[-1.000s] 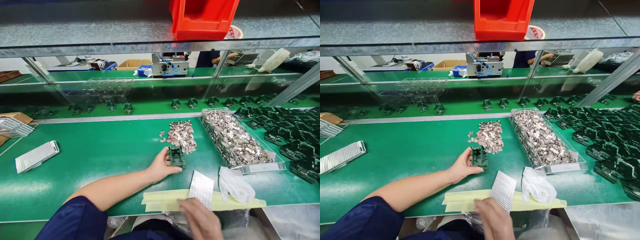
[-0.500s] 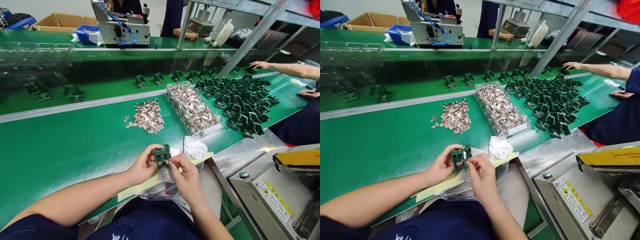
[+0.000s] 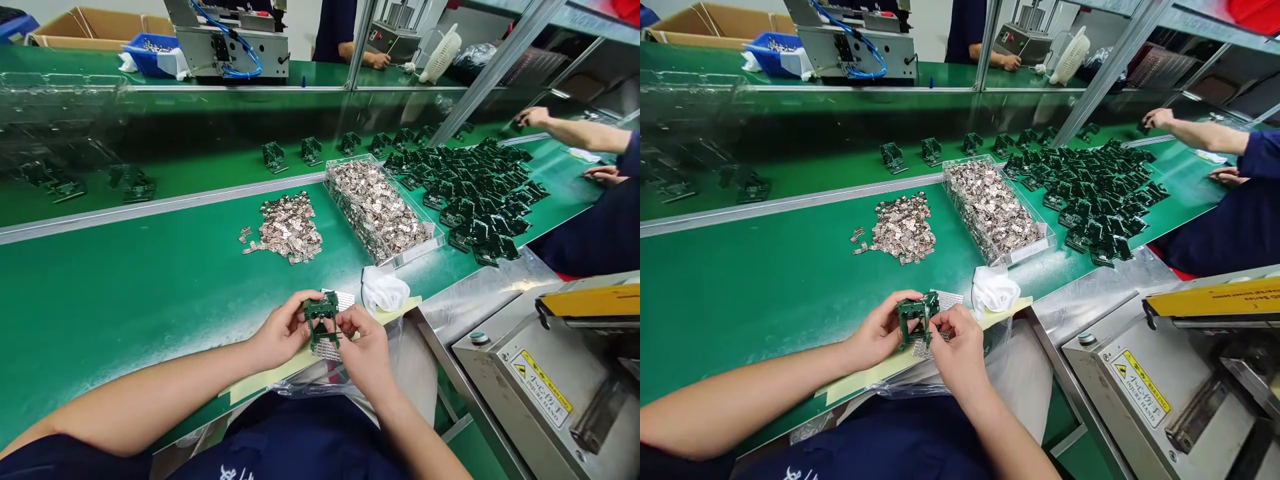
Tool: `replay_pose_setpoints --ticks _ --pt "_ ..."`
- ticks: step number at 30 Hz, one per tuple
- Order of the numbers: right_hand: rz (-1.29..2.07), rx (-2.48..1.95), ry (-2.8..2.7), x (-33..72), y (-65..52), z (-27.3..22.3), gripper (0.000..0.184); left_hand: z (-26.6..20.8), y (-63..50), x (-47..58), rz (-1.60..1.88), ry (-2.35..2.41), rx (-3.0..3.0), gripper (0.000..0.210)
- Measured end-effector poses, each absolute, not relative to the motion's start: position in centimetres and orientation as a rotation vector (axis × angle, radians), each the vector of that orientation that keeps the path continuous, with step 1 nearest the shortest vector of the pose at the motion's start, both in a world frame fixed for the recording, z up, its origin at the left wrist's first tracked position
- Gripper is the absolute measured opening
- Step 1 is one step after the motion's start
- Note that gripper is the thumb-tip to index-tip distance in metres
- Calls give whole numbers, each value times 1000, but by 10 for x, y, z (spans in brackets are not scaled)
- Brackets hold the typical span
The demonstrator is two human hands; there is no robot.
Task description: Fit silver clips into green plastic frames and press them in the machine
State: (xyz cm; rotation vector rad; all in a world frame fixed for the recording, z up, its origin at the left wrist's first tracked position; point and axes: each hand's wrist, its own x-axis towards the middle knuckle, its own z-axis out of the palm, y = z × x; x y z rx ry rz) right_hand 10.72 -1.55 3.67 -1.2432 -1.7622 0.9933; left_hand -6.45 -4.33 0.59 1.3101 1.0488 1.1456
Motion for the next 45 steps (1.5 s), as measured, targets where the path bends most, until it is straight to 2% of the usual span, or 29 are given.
replay_pose_setpoints --ticks 8,21,32,40,45 --pt "1061 -1268 -1640 103 -22 31 23 6 -47 -64 1063 1168 1425 33" --pt "924 -1289 -1594 99 -31 32 23 7 -49 -65 1055 1016 1325 43" --pt "962 -1290 -1577 105 -31 31 18 6 -50 -63 1039 967 1312 42" --pt "764 -1265 -1667 106 -41 26 16 5 -50 -64 1009 994 1342 43" --pt "774 -1271 -1673 107 -40 24 15 4 -50 -64 1022 1021 1358 41"
